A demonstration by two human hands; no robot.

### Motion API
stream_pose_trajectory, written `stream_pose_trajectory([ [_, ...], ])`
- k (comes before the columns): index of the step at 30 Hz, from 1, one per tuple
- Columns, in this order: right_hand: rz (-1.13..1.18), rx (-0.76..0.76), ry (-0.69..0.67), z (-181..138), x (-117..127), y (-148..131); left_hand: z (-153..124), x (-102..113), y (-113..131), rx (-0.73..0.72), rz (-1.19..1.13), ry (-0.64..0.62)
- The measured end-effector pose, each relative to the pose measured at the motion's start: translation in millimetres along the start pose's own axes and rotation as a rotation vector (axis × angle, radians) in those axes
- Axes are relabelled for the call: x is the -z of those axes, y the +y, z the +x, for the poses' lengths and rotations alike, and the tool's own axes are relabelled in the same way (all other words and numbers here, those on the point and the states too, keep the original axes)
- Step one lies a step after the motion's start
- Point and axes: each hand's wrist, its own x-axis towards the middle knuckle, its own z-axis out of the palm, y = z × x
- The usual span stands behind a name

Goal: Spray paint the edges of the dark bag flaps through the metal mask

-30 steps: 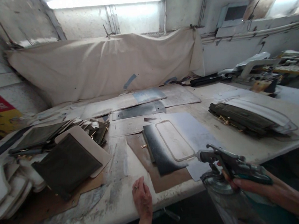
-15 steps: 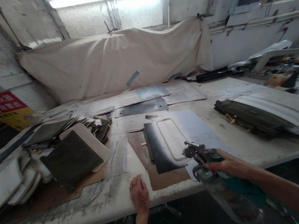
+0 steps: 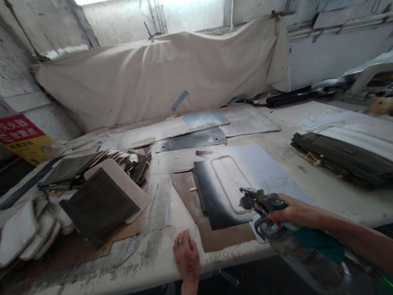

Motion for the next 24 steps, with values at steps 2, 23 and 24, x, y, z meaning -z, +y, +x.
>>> stream_pose_trajectory([
  [2, -0.023, -0.004, 0.029, 4.7, 0.2, -3.2, 0.4, 0.5, -0.2, -0.007, 0.008, -0.001],
  [23, -0.041, -0.098, 0.066, 30.0, -7.5, -6.3, -0.1, 1.9, -2.2, 0.007, -0.046, 0.000],
  [24, -0.044, -0.099, 0.067, 30.5, -8.2, -6.6, -0.3, 2.1, -2.2, 0.011, -0.053, -0.003],
])
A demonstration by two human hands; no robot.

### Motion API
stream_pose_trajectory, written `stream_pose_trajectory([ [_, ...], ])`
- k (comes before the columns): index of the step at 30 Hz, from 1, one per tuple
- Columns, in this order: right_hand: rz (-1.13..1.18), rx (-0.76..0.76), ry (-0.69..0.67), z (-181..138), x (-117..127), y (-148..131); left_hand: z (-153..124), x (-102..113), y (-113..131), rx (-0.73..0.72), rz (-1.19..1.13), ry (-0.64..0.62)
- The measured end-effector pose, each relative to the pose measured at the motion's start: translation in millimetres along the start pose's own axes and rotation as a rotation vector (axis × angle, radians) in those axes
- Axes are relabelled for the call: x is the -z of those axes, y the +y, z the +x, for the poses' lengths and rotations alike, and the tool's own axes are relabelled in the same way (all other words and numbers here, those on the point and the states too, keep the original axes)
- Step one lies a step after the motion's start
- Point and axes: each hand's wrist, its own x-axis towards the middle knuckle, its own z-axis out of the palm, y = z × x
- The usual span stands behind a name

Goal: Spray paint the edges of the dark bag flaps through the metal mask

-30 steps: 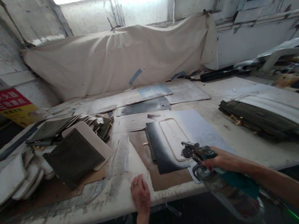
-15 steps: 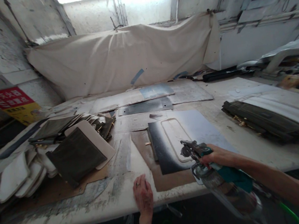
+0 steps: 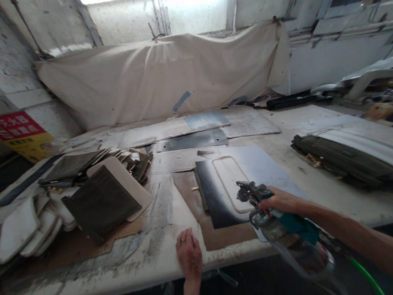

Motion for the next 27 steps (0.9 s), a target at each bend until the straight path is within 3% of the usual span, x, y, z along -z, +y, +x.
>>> stream_pose_trajectory([
  [15, -0.036, -0.029, -0.037, -27.0, -4.5, 5.6, -3.0, -1.1, -2.6, 0.017, -0.033, -0.026],
  [20, 0.001, -0.056, -0.031, -33.8, 0.2, 21.3, -2.2, -0.6, -0.6, 0.023, -0.025, -0.012],
  [27, -0.016, -0.128, 0.093, -43.3, 25.8, 54.6, -1.1, 0.1, 1.1, 0.012, 0.018, -0.020],
])
